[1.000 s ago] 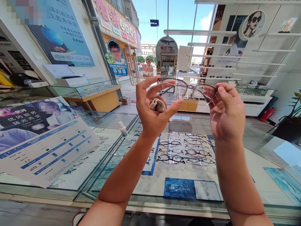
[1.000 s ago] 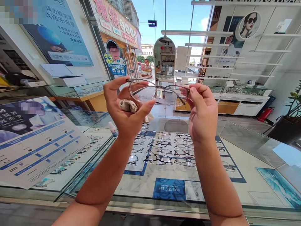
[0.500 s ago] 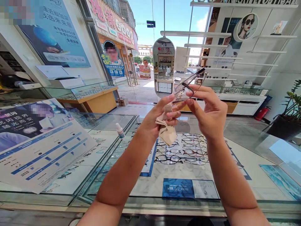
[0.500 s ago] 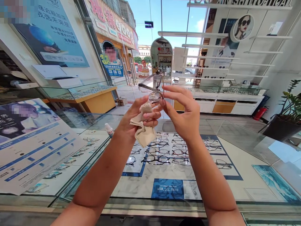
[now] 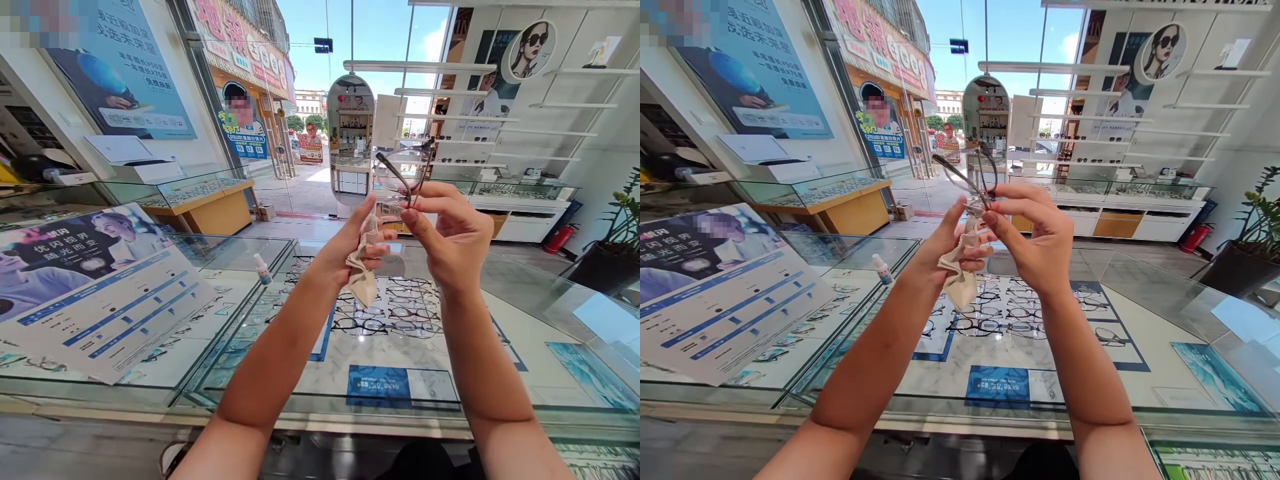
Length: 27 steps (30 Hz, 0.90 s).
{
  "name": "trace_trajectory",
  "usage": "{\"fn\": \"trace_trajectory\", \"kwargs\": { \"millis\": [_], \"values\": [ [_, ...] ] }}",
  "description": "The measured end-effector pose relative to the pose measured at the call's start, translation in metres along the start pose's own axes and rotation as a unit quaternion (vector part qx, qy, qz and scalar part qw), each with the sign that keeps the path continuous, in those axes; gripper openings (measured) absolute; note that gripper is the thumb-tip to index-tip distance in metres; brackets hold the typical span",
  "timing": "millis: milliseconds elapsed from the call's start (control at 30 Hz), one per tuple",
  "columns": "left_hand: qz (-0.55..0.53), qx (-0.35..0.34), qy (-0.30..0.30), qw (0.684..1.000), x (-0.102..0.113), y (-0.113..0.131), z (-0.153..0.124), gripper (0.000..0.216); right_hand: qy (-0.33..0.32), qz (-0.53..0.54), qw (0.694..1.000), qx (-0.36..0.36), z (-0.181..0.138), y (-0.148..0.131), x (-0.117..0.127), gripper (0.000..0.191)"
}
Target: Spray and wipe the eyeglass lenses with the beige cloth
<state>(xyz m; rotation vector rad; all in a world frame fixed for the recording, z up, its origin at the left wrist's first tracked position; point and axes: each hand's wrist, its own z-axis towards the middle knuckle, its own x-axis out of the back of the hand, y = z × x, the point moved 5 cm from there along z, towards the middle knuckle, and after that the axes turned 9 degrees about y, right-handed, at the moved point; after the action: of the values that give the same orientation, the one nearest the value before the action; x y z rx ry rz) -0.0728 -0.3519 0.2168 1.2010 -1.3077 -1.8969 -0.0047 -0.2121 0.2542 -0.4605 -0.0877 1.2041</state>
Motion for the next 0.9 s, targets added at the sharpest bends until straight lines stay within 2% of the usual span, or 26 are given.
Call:
{"fn": "trace_trajectory", "kwargs": {
  "millis": [100,233,300,367,467,533,600,667,733,833,900],
  "values": [
    [0.004,-0.043,0.053,0.998,0.004,-0.017,0.007,0.061,0.017,-0.004,1.0,-0.008,0.002,-0.012,0.01,0.009],
    [0.066,-0.079,0.098,0.99,0.022,-0.06,0.007,0.05,-0.003,-0.055,0.998,0.017,0.007,-0.02,0.028,0.005],
    [0.119,-0.09,0.131,0.98,0.036,-0.08,0.004,0.045,-0.036,-0.11,0.993,0.034,0.006,-0.011,0.045,0.005],
    [0.196,-0.12,0.179,0.957,0.049,-0.092,0.001,0.039,-0.083,-0.172,0.981,0.045,-0.002,0.01,0.068,0.006],
    [0.331,-0.188,0.239,0.893,0.062,-0.096,-0.003,0.032,-0.178,-0.277,0.943,0.045,-0.033,0.052,0.113,0.009],
    [0.406,-0.228,0.252,0.848,0.064,-0.095,-0.003,0.03,-0.241,-0.34,0.909,0.021,-0.061,0.079,0.147,0.013],
    [0.456,-0.253,0.247,0.817,0.063,-0.096,-0.003,0.029,-0.301,-0.387,0.872,-0.007,-0.088,0.099,0.178,0.017],
    [0.478,-0.267,0.237,0.803,0.061,-0.098,-0.003,0.03,-0.351,-0.422,0.835,-0.045,-0.106,0.111,0.203,0.018],
    [0.479,-0.277,0.226,0.802,0.059,-0.101,-0.003,0.031,-0.395,-0.443,0.801,-0.081,-0.116,0.119,0.219,0.017],
    [0.479,-0.285,0.213,0.802,0.056,-0.105,-0.005,0.032,-0.446,-0.451,0.765,-0.114,-0.121,0.127,0.227,0.016],
    [0.486,-0.282,0.205,0.801,0.055,-0.107,-0.005,0.033,-0.467,-0.449,0.752,-0.123,-0.122,0.131,0.227,0.015]
  ]
}}
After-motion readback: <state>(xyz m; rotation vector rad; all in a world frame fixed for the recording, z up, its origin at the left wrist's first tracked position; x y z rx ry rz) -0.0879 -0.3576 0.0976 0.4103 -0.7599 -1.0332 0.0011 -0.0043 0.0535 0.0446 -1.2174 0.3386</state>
